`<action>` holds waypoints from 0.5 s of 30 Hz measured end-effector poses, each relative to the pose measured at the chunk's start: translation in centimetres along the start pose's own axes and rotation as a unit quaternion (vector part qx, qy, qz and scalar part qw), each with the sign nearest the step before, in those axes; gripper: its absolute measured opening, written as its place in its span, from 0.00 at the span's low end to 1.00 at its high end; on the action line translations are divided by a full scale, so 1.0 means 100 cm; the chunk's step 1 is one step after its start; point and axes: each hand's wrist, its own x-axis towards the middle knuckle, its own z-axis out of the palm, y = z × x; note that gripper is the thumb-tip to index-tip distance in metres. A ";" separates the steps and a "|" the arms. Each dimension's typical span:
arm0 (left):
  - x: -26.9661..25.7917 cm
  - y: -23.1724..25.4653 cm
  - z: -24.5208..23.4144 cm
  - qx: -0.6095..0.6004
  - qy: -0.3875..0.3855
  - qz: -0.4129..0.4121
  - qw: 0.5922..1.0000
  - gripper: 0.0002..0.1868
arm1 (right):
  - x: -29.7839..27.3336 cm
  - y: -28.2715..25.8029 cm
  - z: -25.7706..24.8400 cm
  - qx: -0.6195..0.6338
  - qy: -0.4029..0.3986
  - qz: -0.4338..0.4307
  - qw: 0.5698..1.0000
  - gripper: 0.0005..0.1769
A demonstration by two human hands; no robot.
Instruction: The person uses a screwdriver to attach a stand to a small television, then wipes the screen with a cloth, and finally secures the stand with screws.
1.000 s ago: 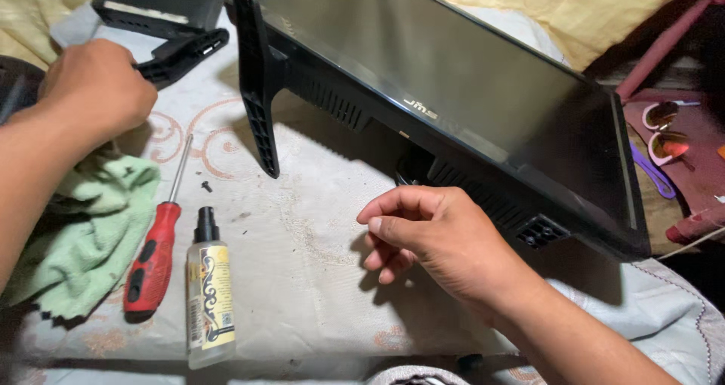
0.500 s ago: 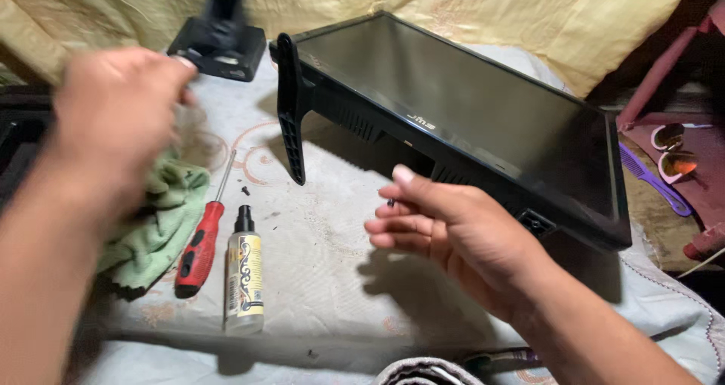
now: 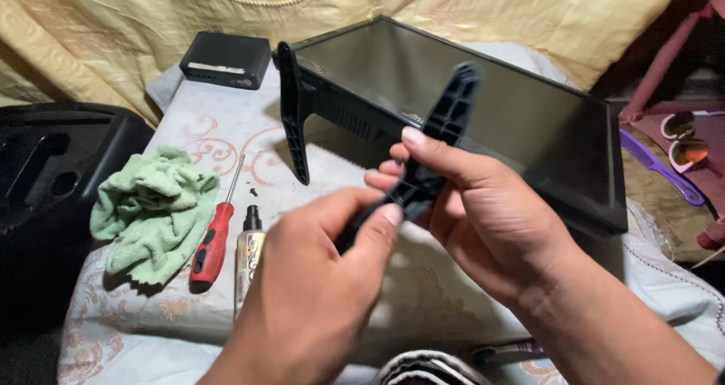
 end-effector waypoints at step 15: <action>0.037 0.001 0.000 0.187 0.032 0.168 0.967 0.09 | -0.003 0.002 -0.005 0.045 -0.005 0.101 0.994 0.15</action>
